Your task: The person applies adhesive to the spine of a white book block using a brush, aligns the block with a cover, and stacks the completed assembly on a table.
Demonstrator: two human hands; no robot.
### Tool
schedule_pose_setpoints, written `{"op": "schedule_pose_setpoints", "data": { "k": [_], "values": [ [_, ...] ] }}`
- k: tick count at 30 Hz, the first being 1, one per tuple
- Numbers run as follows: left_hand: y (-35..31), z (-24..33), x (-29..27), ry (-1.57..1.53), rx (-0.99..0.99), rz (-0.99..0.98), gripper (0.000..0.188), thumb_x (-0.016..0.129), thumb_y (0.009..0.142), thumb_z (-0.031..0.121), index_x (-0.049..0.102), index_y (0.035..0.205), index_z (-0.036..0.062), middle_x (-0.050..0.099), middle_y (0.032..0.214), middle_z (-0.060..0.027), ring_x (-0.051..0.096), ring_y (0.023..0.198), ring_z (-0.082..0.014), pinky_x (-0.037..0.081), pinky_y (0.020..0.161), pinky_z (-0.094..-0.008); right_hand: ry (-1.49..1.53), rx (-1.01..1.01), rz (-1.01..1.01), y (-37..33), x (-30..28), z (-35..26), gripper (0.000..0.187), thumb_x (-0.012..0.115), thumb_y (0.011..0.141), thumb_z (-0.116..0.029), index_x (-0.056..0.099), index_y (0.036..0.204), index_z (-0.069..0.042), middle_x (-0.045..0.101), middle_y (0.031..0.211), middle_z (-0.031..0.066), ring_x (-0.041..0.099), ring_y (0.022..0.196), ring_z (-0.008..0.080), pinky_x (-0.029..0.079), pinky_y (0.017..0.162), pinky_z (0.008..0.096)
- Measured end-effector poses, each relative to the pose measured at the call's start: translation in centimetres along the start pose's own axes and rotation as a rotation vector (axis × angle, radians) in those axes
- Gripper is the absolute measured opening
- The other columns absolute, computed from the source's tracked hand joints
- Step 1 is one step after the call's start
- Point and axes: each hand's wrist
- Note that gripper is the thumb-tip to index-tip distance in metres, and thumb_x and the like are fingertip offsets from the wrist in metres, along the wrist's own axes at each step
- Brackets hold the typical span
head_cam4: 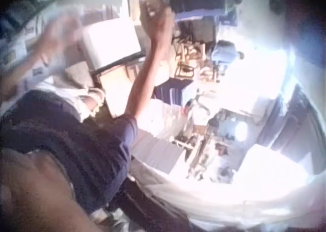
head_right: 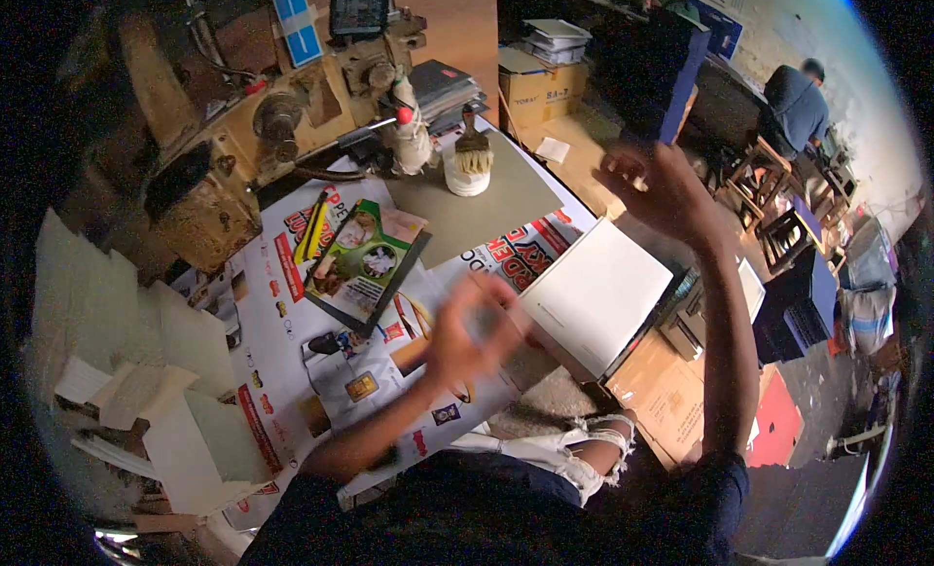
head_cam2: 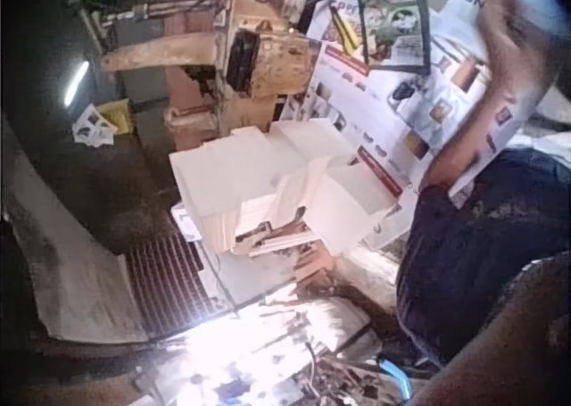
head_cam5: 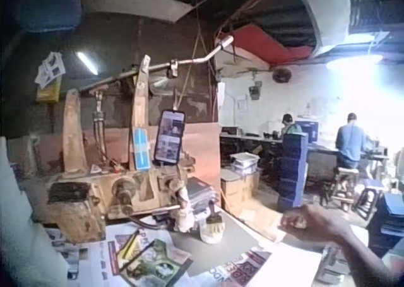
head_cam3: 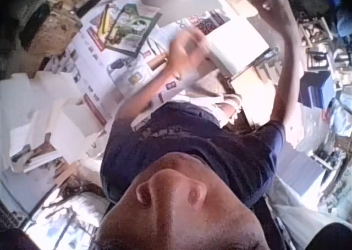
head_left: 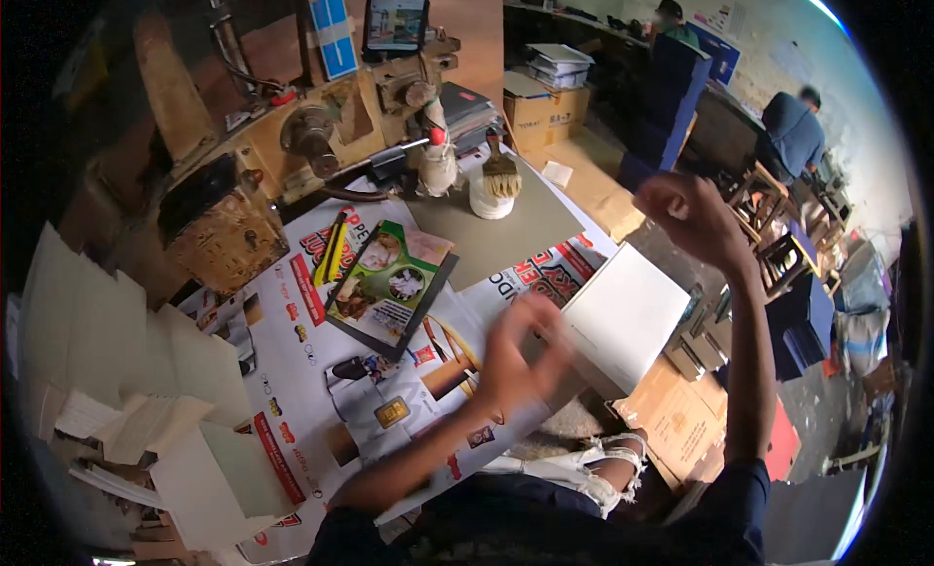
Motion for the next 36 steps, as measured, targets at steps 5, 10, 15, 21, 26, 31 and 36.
{"op": "schedule_pose_setpoints", "data": {
  "k": [5, 10, 15, 21, 26, 31, 36],
  "values": [
    [10.5, -16.8, -6.6, 0.387, -0.12, 0.299, 0.067, 0.09, 0.065, 0.018, 0.053, 0.118, 0.0001, 0.064, 0.113, -0.0177, 0.063, 0.106, -0.0309, 0.051, 0.091, -0.0409, 0.137, -0.015, -0.019, 8.4, 5.6, 2.1, 0.022, 0.07, 0.093, -0.024, 0.073, 0.09, -0.003, 0.073, 0.076, 0.0141, 0.07, 0.067, 0.0172, 0.053, 0.061, 0.033],
    [16.5, -22.2, -7.1, 0.417, -0.062, 0.313, 0.092, 0.097, 0.053, 0.025, 0.048, 0.126, -0.0032, 0.06, 0.12, -0.0225, 0.06, 0.113, -0.0344, 0.049, 0.097, -0.0428, 0.19, 0.089, -0.046, 17.6, 13.9, 3.2, 0.044, 0.073, 0.086, -0.043, 0.074, 0.088, 0.002, 0.073, 0.079, 0.0208, 0.074, 0.08, 0.0266, 0.057, 0.072, 0.0369],
    [17.9, -21.7, -4.6, 0.269, 0.062, 0.254, 0.105, 0.099, 0.049, 0.025, 0.041, 0.131, -0.004, 0.061, 0.116, -0.0229, 0.062, 0.108, -0.0361, 0.051, 0.094, -0.0432, 0.125, 0.245, -0.106, 24.5, 19.8, 6.2, 0.06, 0.073, 0.08, -0.056, 0.072, 0.084, 0.004, 0.071, 0.078, 0.0218, 0.071, 0.074, 0.0295, 0.056, 0.069, 0.0378],
    [17.9, -19.7, -5.1, 0.113, 0.018, 0.265, 0.081, 0.094, 0.059, 0.019, 0.05, 0.125, 0.0028, 0.069, 0.108, -0.0161, 0.069, 0.101, -0.0309, 0.055, 0.088, -0.0395, 0.31, 0.423, -0.335, 27.4, 23.7, 7.3, 0.064, 0.08, 0.071, -0.063, 0.068, 0.07, -0.001, 0.065, 0.066, 0.0116, 0.06, 0.054, 0.0142, 0.05, 0.051, 0.0317],
    [18.1, -19.2, -4.5, 0.278, 0.079, 0.336, 0.075, 0.092, 0.063, 0.02, 0.051, 0.124, 0.0043, 0.071, 0.103, -0.0159, 0.071, 0.095, -0.0312, 0.057, 0.082, -0.0399, 0.318, 0.387, -0.309, 28.1, 23.7, 8.6, 0.056, 0.081, 0.073, -0.055, 0.068, 0.067, -0.001, 0.065, 0.064, 0.0105, 0.06, 0.055, 0.0166, 0.05, 0.053, 0.0323],
    [17.9, -21.6, -5.9, 0.285, 0.037, 0.326, 0.078, 0.092, 0.063, 0.024, 0.05, 0.125, 0.0029, 0.07, 0.105, -0.0197, 0.071, 0.096, -0.0358, 0.057, 0.082, -0.0438, 0.738, 0.265, -0.175, 26.0, 17.1, 3.7, 0.035, 0.076, 0.086, -0.026, 0.068, 0.104, 0.002, 0.071, 0.094, 0.0107, 0.067, 0.078, 0.0174, 0.056, 0.071, 0.0301],
    [18.1, -20.6, -4.6, 0.453, -0.076, 0.309, 0.082, 0.093, 0.058, 0.032, 0.051, 0.123, 0.0026, 0.069, 0.107, -0.0215, 0.069, 0.099, -0.0369, 0.057, 0.082, -0.0457, 1.121, -0.162, -0.073, 22.2, 14.1, 3.7, 0.036, 0.081, 0.082, -0.007, 0.061, 0.11, 0.001, 0.072, 0.098, 0.0091, 0.069, 0.096, 0.0178, 0.057, 0.082, 0.0334]
  ]
}}
Point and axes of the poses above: each hand's wrist, its own y-axis towards the middle knuckle, its own x-axis out of the palm, z = x × y
